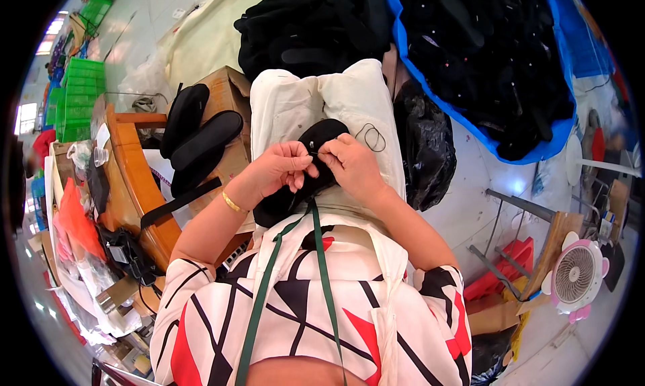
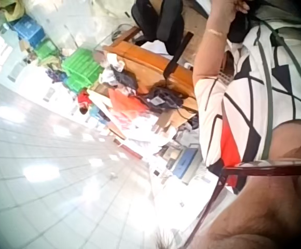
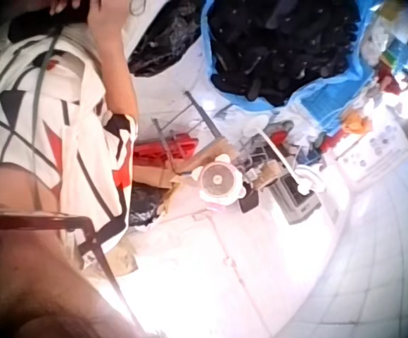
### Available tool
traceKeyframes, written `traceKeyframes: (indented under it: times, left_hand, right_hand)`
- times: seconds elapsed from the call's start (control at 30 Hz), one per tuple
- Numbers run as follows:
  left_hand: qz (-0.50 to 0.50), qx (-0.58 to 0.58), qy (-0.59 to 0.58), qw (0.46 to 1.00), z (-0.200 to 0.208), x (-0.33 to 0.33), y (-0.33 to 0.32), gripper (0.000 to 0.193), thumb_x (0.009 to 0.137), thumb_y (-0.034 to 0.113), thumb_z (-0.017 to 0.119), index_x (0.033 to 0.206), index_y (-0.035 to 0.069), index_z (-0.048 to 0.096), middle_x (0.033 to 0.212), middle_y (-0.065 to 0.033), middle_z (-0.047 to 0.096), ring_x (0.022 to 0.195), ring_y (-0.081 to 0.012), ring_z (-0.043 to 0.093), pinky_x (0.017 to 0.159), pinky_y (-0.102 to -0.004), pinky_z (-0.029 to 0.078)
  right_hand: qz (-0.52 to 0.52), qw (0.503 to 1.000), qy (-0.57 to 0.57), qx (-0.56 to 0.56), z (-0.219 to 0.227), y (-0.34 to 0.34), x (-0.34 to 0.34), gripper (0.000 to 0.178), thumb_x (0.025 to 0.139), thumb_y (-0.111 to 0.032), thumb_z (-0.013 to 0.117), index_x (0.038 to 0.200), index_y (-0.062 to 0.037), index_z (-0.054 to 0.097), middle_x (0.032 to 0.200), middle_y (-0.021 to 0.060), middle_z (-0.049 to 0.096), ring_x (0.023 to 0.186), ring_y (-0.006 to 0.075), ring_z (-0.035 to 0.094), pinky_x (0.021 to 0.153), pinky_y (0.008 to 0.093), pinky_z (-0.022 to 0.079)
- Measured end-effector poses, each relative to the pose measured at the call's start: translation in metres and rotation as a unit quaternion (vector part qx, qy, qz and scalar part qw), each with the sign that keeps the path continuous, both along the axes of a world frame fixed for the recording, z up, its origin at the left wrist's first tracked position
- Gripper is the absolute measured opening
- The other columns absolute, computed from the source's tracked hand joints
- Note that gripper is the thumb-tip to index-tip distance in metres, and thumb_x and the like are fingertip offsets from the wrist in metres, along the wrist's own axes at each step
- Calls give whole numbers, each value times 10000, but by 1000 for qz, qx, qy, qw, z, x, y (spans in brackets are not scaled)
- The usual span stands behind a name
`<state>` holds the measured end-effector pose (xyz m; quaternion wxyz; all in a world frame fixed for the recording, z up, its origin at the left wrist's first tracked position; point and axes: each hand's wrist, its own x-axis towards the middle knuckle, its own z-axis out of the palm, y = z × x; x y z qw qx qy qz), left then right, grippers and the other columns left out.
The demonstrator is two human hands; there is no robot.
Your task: The person sits on the floor in a workshop environment and hand-sews a black shoe sole using a needle and thread. They repeatedly insert the needle into the sole and pull the thread through to stitch the material, working on the shoe resting on their lap.
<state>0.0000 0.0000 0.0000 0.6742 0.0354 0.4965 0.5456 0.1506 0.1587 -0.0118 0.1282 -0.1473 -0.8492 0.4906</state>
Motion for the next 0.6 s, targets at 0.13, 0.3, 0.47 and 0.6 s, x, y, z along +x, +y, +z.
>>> traceKeyframes:
  times: [0.13,0.3,0.47,0.6]
  left_hand:
    - [-93,-52,193,975,14,6,1,168,954,184,675,910,54,578,684,-24,626,528,-48,558,451,-194,440]
    - [-71,12,472,879,11,15,1,141,967,173,636,908,49,604,671,24,570,561,-46,493,496,-214,417]
    - [-10,-73,309,948,2,1,6,151,975,209,641,925,66,639,707,29,599,566,-33,526,488,-187,440]
    - [-35,-85,293,952,0,5,8,174,969,228,665,918,64,639,719,23,615,564,-30,534,481,-182,436]
  right_hand:
    - [-9,996,47,75,5,-1,-3,63,841,-78,722,890,-75,682,788,93,583,646,268,586,573,348,474]
    - [11,976,51,209,-2,1,-14,72,827,-119,715,853,-123,647,762,49,548,674,256,607,531,368,477]
    - [-8,990,75,115,-11,-2,-19,92,821,-89,712,885,-112,649,776,38,564,675,253,603,528,347,480]
    - [-33,994,102,8,-7,-13,-26,72,859,-107,706,910,-102,654,797,56,593,617,223,597,527,319,474]
